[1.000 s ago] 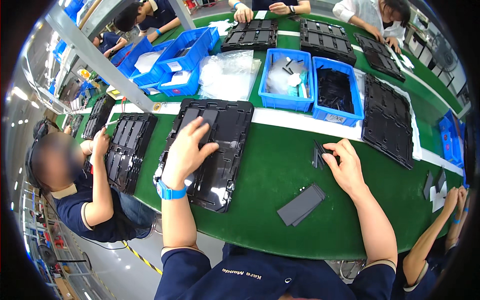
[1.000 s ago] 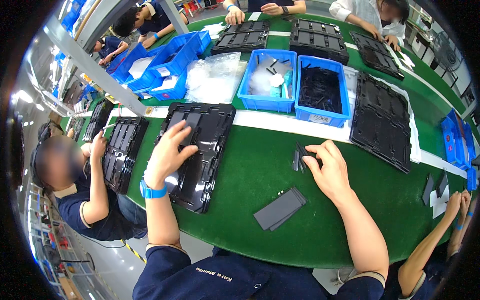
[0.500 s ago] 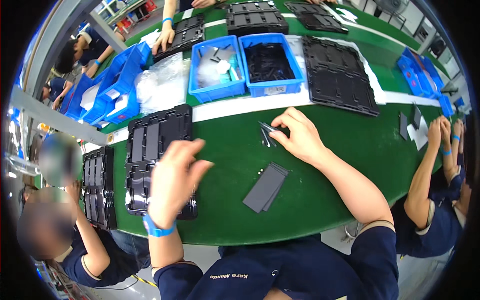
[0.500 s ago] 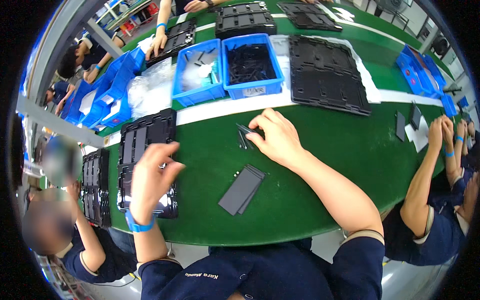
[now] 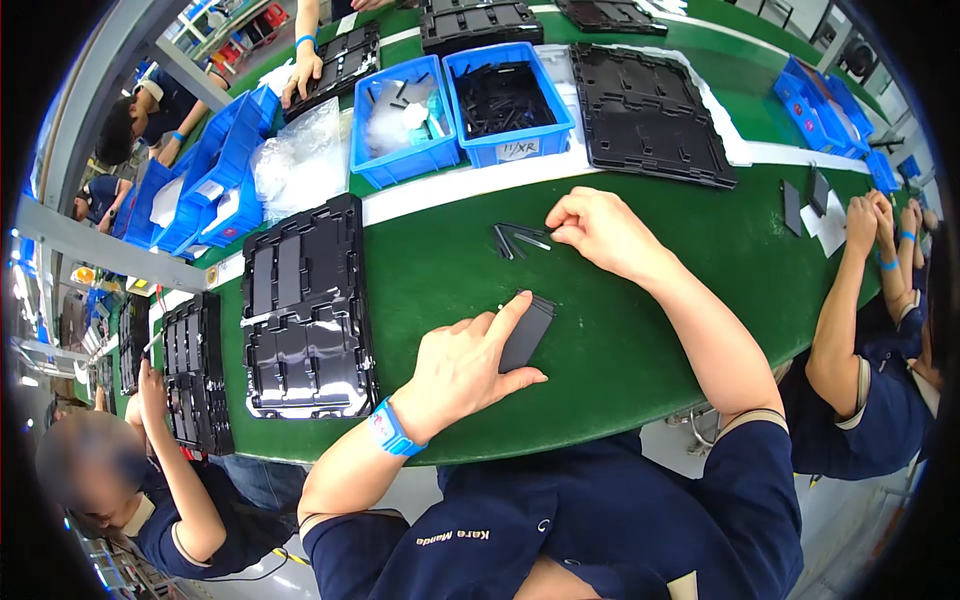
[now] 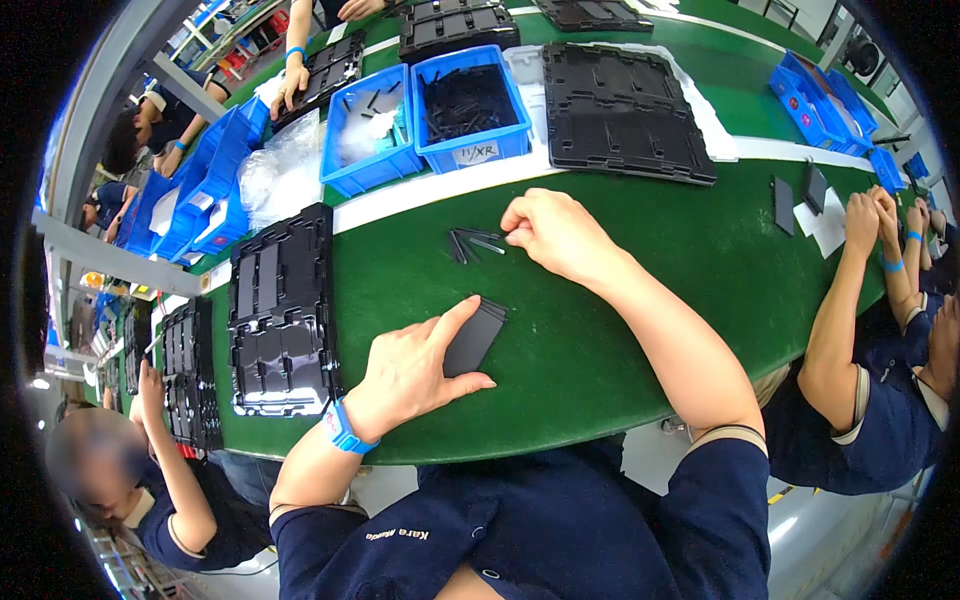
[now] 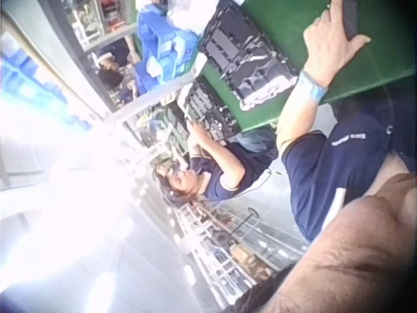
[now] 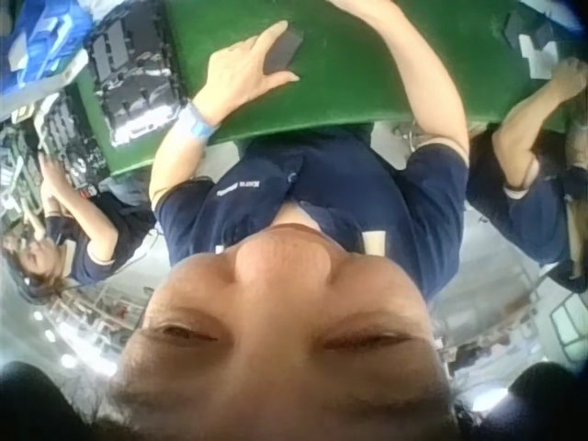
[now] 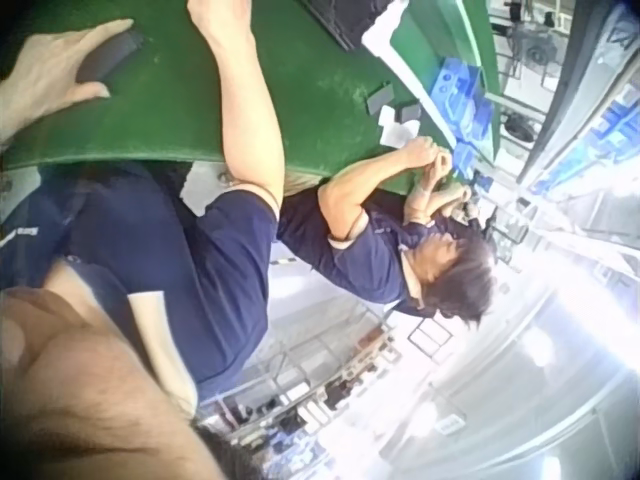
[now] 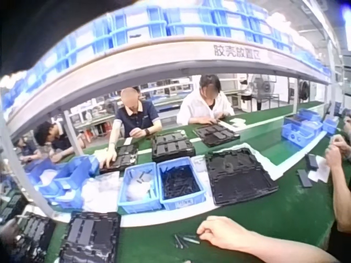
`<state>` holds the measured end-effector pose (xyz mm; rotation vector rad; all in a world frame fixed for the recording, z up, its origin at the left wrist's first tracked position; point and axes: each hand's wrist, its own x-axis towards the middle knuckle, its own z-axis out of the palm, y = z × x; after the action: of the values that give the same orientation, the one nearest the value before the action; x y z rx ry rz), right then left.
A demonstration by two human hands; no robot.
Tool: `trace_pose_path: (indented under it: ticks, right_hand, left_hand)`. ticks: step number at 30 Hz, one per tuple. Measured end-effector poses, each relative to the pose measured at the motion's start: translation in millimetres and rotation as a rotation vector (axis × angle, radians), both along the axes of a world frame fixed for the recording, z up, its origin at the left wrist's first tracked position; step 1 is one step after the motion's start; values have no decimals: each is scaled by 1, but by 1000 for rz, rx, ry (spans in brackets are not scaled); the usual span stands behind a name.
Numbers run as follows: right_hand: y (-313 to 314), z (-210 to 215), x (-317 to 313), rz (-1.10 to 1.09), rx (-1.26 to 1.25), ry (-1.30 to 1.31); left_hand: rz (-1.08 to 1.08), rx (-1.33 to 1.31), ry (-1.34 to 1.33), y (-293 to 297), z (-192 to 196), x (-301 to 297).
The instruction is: The person attaches small plastic strips to rectangular components by hand and places the assembled components into the slots of a black plastic tray.
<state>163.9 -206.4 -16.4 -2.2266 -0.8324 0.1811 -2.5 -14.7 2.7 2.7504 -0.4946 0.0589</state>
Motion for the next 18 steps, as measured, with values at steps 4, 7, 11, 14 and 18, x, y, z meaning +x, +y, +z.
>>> trace_pose_path:
  ticks: [4, 7, 11, 14, 18]
  right_hand:
    - [0, 7, 0, -13, -83, 11]
    - [1, 2, -1, -69, 83, -43]
    - [-2, 4, -2, -60, 224, 203]
    - [5, 10, -12, -41, 335, 387]
    - [8, 14, -23, 4, 363, 623]
  left_hand:
    - [-31, -241, 127, 5, 5, 0]
    - [32, -553, 98, 8, 5, -3]
    - [171, -834, 68, 12, -2, 0]
    - [219, -795, 66, 20, -2, -3]
    - [276, -636, 78, 16, 14, -5]
